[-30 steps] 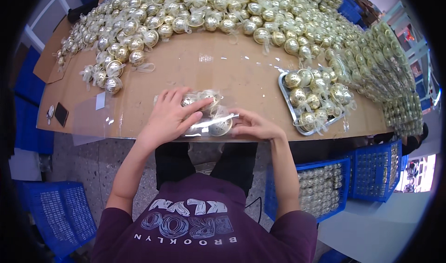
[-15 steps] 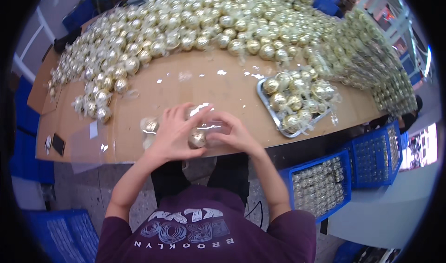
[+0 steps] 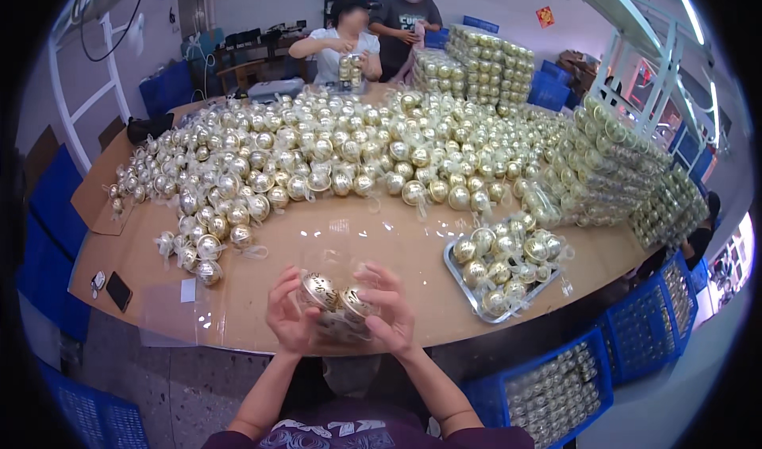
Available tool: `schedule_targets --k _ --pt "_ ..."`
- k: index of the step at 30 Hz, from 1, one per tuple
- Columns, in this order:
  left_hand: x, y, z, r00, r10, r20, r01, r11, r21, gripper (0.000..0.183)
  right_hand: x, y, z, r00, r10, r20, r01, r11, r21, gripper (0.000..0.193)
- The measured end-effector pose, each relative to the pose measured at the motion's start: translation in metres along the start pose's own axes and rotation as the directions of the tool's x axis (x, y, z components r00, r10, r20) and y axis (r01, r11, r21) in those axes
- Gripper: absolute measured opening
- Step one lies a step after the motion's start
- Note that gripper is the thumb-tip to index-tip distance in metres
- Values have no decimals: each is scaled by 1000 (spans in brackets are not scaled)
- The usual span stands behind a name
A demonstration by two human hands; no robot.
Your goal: Packing gold Christmas ornaments into clear plastic bags.
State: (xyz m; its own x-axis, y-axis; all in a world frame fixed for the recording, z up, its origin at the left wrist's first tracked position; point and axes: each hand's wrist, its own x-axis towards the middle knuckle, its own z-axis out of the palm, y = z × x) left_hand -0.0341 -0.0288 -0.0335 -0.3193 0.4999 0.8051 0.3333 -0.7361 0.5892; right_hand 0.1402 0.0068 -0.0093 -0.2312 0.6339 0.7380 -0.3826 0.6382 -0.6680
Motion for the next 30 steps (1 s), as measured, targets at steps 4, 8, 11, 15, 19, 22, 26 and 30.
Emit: schedule_targets --k 4,8,11,15,19,22,26,30 --pt "35 13 14 999 0 -51 -14 959 -284 21 0 5 4 995 17 -99 -6 994 107 18" --pt "35 9 4 929 -305 211 370 736 -567 20 8 1 8 985 5 -174 -2 1000 14 11" --pt "37 13 7 927 -343 154 369 748 -552 27 21 -25 20 937 237 -258 -206 968 141 22" --pt "47 20 15 890 -417 186 446 707 -549 31 44 -44 -7 885 465 11 -439 842 -312 28" --pt "48 21 7 894 -400 204 439 684 -582 33 79 -71 8 922 309 234 -58 707 -705 19" --pt "45 23 6 895 -380 235 443 691 -571 34 87 -79 12 906 297 301 44 641 -766 21" --pt "40 27 7 900 -387 203 428 686 -588 37 93 -81 10 822 461 334 -91 685 -723 17" --pt "40 27 8 909 -369 195 409 692 -595 39 94 -85 11 780 513 357 -126 688 -715 15"
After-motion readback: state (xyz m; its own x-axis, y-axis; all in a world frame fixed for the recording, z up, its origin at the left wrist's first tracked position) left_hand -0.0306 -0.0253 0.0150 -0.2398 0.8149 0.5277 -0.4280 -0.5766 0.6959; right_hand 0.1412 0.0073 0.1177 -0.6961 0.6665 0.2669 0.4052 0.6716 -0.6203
